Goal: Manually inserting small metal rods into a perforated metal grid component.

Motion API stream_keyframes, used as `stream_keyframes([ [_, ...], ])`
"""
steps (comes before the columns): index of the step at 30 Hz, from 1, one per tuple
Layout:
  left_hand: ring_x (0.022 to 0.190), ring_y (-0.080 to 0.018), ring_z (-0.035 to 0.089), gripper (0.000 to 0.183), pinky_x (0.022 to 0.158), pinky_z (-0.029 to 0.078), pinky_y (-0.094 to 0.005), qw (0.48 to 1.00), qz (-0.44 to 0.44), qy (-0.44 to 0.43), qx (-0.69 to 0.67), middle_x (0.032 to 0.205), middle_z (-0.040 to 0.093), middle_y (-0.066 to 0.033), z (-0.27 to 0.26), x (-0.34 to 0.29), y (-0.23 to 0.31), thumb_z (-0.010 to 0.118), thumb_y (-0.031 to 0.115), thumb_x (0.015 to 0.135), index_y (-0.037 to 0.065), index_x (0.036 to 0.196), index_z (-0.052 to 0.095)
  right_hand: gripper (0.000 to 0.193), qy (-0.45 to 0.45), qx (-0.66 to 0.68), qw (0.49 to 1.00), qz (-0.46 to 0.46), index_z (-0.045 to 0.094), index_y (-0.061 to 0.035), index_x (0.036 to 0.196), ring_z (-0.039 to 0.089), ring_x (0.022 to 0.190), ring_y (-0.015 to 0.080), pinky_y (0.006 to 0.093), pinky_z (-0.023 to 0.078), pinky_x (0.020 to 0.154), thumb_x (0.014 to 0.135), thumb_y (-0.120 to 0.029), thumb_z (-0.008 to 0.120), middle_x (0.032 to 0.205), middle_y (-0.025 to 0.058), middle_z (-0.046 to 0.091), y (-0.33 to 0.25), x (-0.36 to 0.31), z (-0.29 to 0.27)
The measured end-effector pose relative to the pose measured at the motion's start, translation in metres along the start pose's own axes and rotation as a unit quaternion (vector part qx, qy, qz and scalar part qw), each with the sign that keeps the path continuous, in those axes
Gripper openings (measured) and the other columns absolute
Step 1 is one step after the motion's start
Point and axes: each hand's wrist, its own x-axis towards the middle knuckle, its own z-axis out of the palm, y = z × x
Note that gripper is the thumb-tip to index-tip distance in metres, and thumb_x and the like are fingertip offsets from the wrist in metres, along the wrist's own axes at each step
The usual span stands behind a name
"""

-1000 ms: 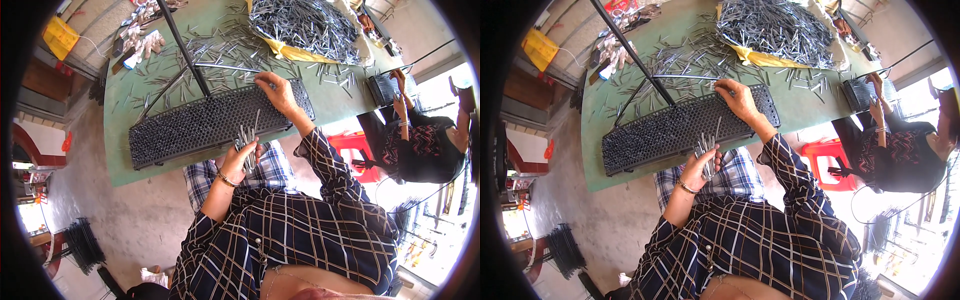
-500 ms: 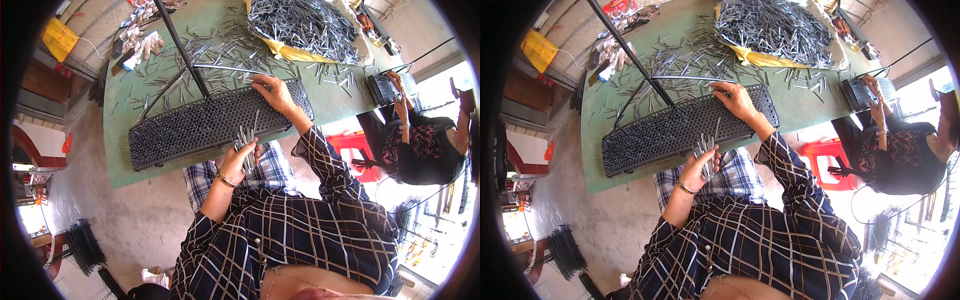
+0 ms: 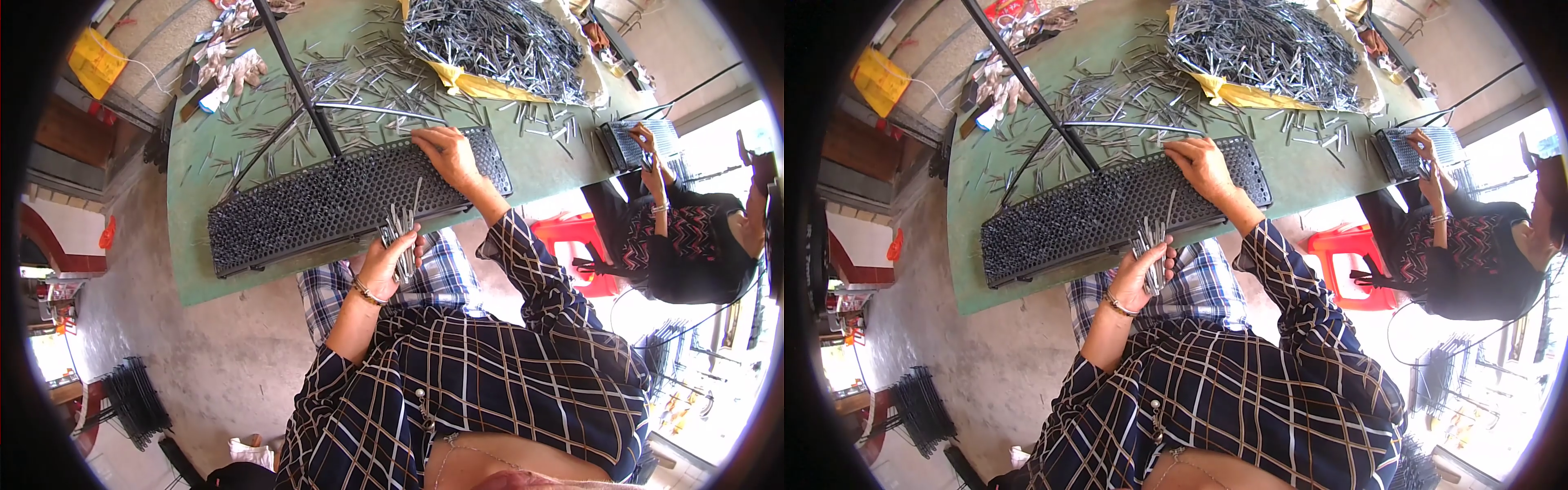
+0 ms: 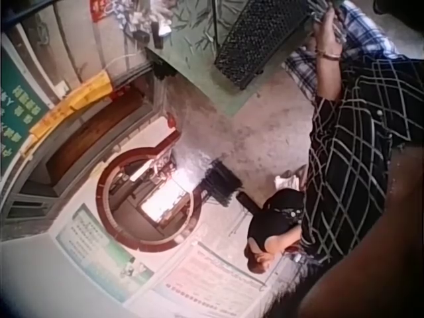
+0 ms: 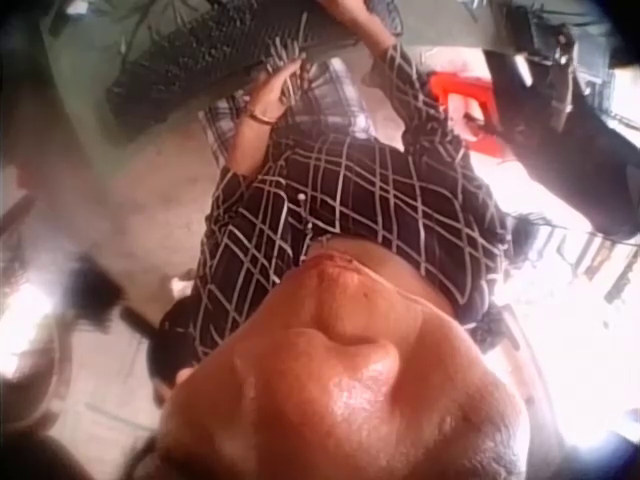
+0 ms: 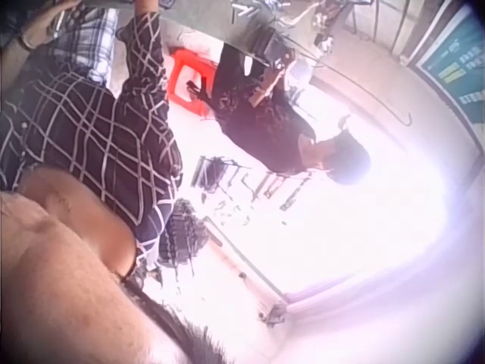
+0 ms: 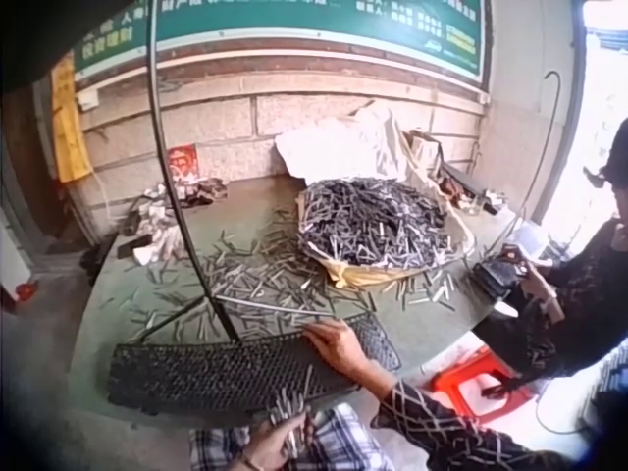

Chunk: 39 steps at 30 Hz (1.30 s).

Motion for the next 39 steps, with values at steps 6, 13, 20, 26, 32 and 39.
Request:
stream_keyframes([
  [6, 0.073, -0.011, 0.059, 0.026, 0.06, 0.052, -0.0249, 1.0, 0.012, -0.011, 0.009, 0.087, 0.062, -0.0055, 0.001, -0.001, 0.0, 0.06, 0.016, 0.086, 0.002, 0.107, 0.058, 0.019, 0.036, -0.034, 0.998, -0.049, 0.064, -0.0056, 0.097, 0.06, 0.082, 0.0284, 0.0365, 0.044, 0.077, 0.08, -0.013, 0.062, 0.09, 0.0107, 0.064, 0.0, -0.001, 0.002],
  [13, 0.071, -0.0134, 0.06, 0.024, 0.058, 0.05, -0.0254, 0.999, 0.019, 0.037, -0.01, 0.084, 0.062, -0.0073, -0.004, -0.011, 0.006, 0.061, 0.014, 0.085, 0.002, 0.105, 0.057, 0.03, -0.168, 0.027, 0.975, -0.145, 0.061, -0.0053, 0.105, 0.056, 0.097, 0.0295, 0.0365, 0.044, 0.085, 0.075, -0.004, 0.061, 0.109, 0.0116, 0.058, -0.043, -0.041, -0.037],
  [20, 0.07, -0.0136, 0.06, 0.024, 0.058, 0.05, -0.0259, 0.999, 0.021, 0.035, 0.009, 0.084, 0.063, -0.0078, 0.002, -0.012, 0.009, 0.061, 0.014, 0.085, 0.001, 0.105, 0.058, 0.036, -0.155, -0.09, 0.954, -0.239, 0.061, -0.0064, 0.099, 0.056, 0.093, 0.0235, 0.032, 0.046, 0.079, 0.064, -0.012, 0.064, 0.106, 0.0074, 0.058, -0.037, -0.065, -0.041],
  [26, 0.072, -0.0146, 0.06, 0.022, 0.061, 0.05, -0.0262, 1.0, 0.015, 0.0, -0.007, 0.086, 0.064, -0.0094, 0.01, 0.004, 0.006, 0.061, 0.014, 0.084, 0.0, 0.101, 0.059, 0.024, 0.03, 0.071, 0.997, -0.006, 0.059, -0.0036, 0.106, 0.065, 0.084, 0.0212, 0.0301, 0.05, 0.073, 0.082, -0.003, 0.059, 0.092, 0.0096, 0.065, -0.032, -0.033, -0.035],
  [32, 0.072, -0.0147, 0.061, 0.018, 0.06, 0.05, -0.0268, 1.0, -0.002, -0.001, 0.009, 0.086, 0.064, -0.0098, 0.011, 0.011, -0.001, 0.062, 0.014, 0.084, 0.001, 0.097, 0.059, 0.036, 0.072, 0.115, 0.987, 0.088, 0.049, -0.005, 0.12, 0.066, 0.081, 0.0186, 0.0274, 0.05, 0.073, 0.085, -0.004, 0.057, 0.091, 0.0096, 0.067, -0.015, -0.001, -0.02],
  [39, 0.072, -0.0157, 0.061, 0.017, 0.061, 0.051, -0.0279, 1.0, -0.001, -0.004, -0.021, 0.085, 0.064, -0.01, 0.012, 0.01, 0.002, 0.06, 0.013, 0.085, 0.001, 0.097, 0.059, 0.029, 0.085, 0.022, 0.996, 0.024, 0.056, -0.0073, 0.111, 0.063, 0.076, 0.027, 0.0348, 0.048, 0.071, 0.082, -0.008, 0.06, 0.083, 0.0118, 0.066, 0.001, -0.002, -0.004],
])
